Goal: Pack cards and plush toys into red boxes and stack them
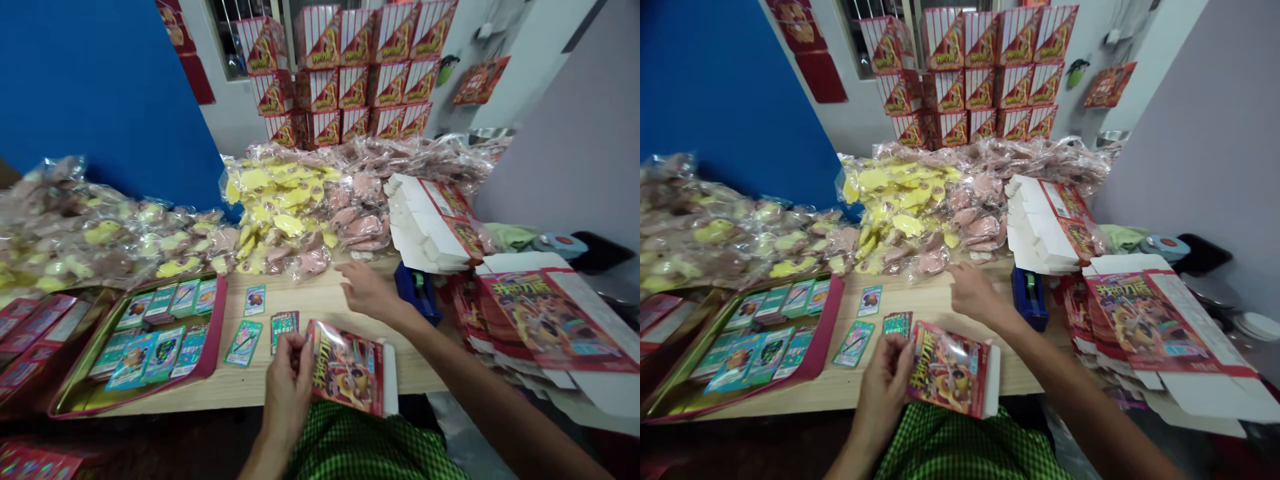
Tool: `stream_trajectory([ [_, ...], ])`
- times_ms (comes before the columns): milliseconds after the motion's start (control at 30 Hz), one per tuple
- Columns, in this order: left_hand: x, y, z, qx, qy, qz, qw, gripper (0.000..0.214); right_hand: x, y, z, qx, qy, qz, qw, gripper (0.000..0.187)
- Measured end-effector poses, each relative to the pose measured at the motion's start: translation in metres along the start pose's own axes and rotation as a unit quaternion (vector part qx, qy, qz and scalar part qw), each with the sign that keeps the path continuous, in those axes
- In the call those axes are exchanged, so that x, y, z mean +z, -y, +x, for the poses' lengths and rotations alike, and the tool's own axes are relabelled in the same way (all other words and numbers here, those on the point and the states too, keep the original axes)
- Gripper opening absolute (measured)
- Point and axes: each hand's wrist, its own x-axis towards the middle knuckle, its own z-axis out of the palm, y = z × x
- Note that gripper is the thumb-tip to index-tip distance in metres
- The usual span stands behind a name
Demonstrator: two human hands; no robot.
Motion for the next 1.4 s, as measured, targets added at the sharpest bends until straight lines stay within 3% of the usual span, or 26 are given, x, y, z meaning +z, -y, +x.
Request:
stream_trajectory([
  [100,0.023,0.023,-0.021,0.053,-0.042,0.085,0.994,0.016,0.030,0.034,0.046,-0.023,0.023,-0.008,0.999,0.057],
  [167,0.029,0.023,-0.025,0.115,-0.048,0.123,0.985,0.015,0.049,0.051,0.071,-0.012,0.019,-0.003,1.000,0.072],
  [233,0.023,0.015,-0.020,0.139,-0.013,0.112,0.984,0.016,0.057,0.057,0.089,0.013,0.013,0.021,1.000,0.073],
  [333,0.004,0.002,0.003,0.033,0.034,0.007,0.999,0.019,0.045,0.046,0.098,0.058,0.002,0.096,0.994,0.054],
  [400,-0.007,-0.004,0.026,-0.086,-0.009,-0.118,0.989,0.034,0.030,0.034,0.088,0.066,0.003,0.174,0.983,0.036],
  [467,-0.009,-0.008,0.048,-0.177,-0.037,-0.261,0.948,0.059,0.017,0.026,0.067,0.051,0.020,0.263,0.963,0.027],
  [533,-0.003,-0.013,0.065,-0.219,0.010,-0.381,0.898,0.071,0.011,0.020,0.039,0.035,0.040,0.332,0.942,0.030],
  [600,0.006,-0.019,0.072,-0.226,0.071,-0.435,0.869,0.067,0.009,0.013,0.010,0.030,0.040,0.409,0.911,0.033],
  [667,0.013,-0.025,0.072,-0.216,0.089,-0.427,0.874,0.060,0.005,0.003,-0.015,0.027,0.043,0.522,0.852,0.036],
  [733,0.015,-0.029,0.066,-0.192,0.088,-0.384,0.899,0.054,-0.002,-0.011,-0.034,0.034,0.088,0.623,0.777,0.045],
  [767,0.014,-0.031,0.063,-0.178,0.099,-0.360,0.911,0.052,-0.007,-0.018,-0.041,0.043,0.120,0.648,0.751,0.053],
  [800,0.013,-0.032,0.060,-0.166,0.121,-0.337,0.919,0.053,-0.011,-0.024,-0.047,0.055,0.152,0.649,0.744,0.056],
  [933,0.004,-0.035,0.054,-0.136,0.248,-0.318,0.905,0.080,-0.026,-0.042,-0.067,0.104,0.189,0.621,0.753,0.040],
  [1033,0.006,-0.034,0.048,-0.068,0.268,-0.289,0.917,0.108,-0.042,-0.057,-0.085,0.145,0.133,0.638,0.744,0.042],
  [1100,0.014,-0.032,0.041,0.010,0.324,-0.152,0.934,0.121,-0.056,-0.068,-0.099,0.167,0.063,0.624,0.761,0.042],
  [1133,0.021,-0.031,0.036,0.055,0.370,-0.055,0.926,0.127,-0.064,-0.073,-0.106,0.175,0.034,0.606,0.775,0.041],
  [1233,0.041,-0.035,0.024,0.152,0.462,0.215,0.847,0.126,-0.079,-0.082,-0.122,0.193,-0.002,0.557,0.808,0.039],
  [1300,0.047,-0.039,0.022,0.157,0.432,0.294,0.838,0.110,-0.084,-0.082,-0.128,0.195,0.006,0.558,0.807,0.040],
  [1400,0.041,-0.042,0.024,0.144,0.310,0.264,0.902,0.100,-0.087,-0.077,-0.128,0.185,0.039,0.543,0.818,0.040],
])
